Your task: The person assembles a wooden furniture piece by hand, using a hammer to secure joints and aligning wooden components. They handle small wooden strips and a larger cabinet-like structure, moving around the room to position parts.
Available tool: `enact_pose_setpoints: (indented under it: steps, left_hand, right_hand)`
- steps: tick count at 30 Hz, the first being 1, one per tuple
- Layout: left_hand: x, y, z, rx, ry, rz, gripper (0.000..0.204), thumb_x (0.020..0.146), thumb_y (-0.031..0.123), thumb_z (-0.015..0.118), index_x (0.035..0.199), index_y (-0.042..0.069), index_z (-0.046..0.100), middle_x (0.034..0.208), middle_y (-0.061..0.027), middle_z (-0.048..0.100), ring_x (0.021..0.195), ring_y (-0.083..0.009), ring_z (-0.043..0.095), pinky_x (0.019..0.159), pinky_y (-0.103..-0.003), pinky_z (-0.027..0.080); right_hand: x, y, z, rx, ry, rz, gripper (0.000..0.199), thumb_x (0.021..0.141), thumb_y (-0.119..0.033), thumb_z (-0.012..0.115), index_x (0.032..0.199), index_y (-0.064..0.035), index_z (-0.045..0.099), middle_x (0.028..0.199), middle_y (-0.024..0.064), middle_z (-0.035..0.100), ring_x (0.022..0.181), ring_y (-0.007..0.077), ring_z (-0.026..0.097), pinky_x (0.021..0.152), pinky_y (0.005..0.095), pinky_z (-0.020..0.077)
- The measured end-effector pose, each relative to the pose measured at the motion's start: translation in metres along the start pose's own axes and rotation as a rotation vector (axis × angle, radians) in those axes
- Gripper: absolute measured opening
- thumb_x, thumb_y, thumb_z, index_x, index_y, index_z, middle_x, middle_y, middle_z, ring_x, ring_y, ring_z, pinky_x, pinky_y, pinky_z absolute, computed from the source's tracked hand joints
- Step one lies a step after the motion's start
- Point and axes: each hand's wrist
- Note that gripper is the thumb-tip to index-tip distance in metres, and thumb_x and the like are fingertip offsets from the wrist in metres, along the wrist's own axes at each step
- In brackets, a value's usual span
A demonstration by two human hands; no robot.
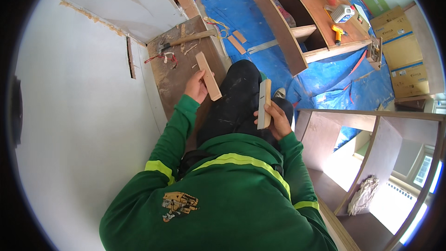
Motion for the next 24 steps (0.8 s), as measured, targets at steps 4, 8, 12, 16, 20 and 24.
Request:
enact_pose_setpoints:
  steps: [4, 8, 12, 16, 20, 24]
  left_hand:
    - [0.007, -0.026, 0.027, 0.048, 0.265, -0.141, 0.038, 0.114, 0.035, 0.058, 0.136, 0.004, 0.061, 0.118, -0.0129, 0.071, 0.101, -0.0277, 0.072, 0.092, -0.046, 0.060]
    - [0.010, -0.038, 0.040, 0.086, 0.317, -0.185, 0.044, 0.116, 0.037, 0.053, 0.140, 0.001, 0.060, 0.121, -0.0149, 0.069, 0.105, -0.0301, 0.072, 0.094, -0.048, 0.060]
    - [0.029, -0.048, 0.038, -0.002, 0.289, -0.096, 0.046, 0.119, 0.036, 0.043, 0.142, 0.000, 0.060, 0.123, -0.0165, 0.071, 0.110, -0.0304, 0.072, 0.098, -0.049, 0.060]
    - [0.030, -0.042, 0.072, -0.216, 0.133, -0.030, 0.049, 0.120, 0.034, 0.034, 0.143, -0.001, 0.060, 0.125, -0.0169, 0.072, 0.111, -0.0300, 0.073, 0.101, -0.048, 0.060]
    - [0.030, -0.040, 0.061, -0.292, 0.096, 0.097, 0.048, 0.120, 0.034, 0.034, 0.139, 0.001, 0.063, 0.120, -0.0150, 0.073, 0.104, -0.0282, 0.075, 0.094, -0.044, 0.062]
    - [0.013, -0.036, 0.044, -0.160, 0.110, 0.022, 0.046, 0.118, 0.035, 0.035, 0.131, 0.002, 0.065, 0.113, -0.0153, 0.074, 0.103, -0.0271, 0.075, 0.093, -0.045, 0.063]
  right_hand:
    - [-0.004, -0.034, 0.035, -0.413, 0.078, -0.010, 0.075, 0.110, -0.042, 0.065, 0.171, -0.0078, 0.038, 0.102, 0.0093, 0.075, 0.076, 0.0174, 0.074, 0.057, 0.0279, 0.0578]
    - [0.001, -0.069, 0.087, -0.803, 0.078, -0.065, 0.080, 0.108, -0.047, 0.066, 0.170, -0.0046, 0.040, 0.108, 0.0143, 0.075, 0.078, 0.0201, 0.074, 0.061, 0.0331, 0.0589]
    - [0.033, -0.075, 0.118, -1.115, 0.081, -0.324, 0.077, 0.104, -0.049, 0.066, 0.164, -0.0036, 0.050, 0.114, 0.0309, 0.077, 0.097, 0.0426, 0.079, 0.090, 0.0483, 0.0609]
    - [0.054, -0.094, 0.140, -1.345, 0.098, -0.378, 0.070, 0.103, -0.047, 0.065, 0.157, -0.0035, 0.058, 0.111, 0.0328, 0.076, 0.102, 0.0502, 0.075, 0.096, 0.0530, 0.0589]
    - [0.066, -0.091, 0.158, -1.446, 0.075, -0.344, 0.064, 0.103, -0.043, 0.064, 0.153, -0.0044, 0.062, 0.102, 0.0326, 0.076, 0.101, 0.0507, 0.074, 0.095, 0.0563, 0.0585]
    - [0.067, -0.063, 0.169, -1.488, 0.095, -0.381, 0.060, 0.104, -0.041, 0.067, 0.149, -0.0018, 0.065, 0.112, 0.0345, 0.075, 0.106, 0.0523, 0.074, 0.096, 0.0546, 0.0578]
Point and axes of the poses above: each hand's wrist, its own x-axis towards the middle knuckle, its own z-axis out of the palm, y = z × x
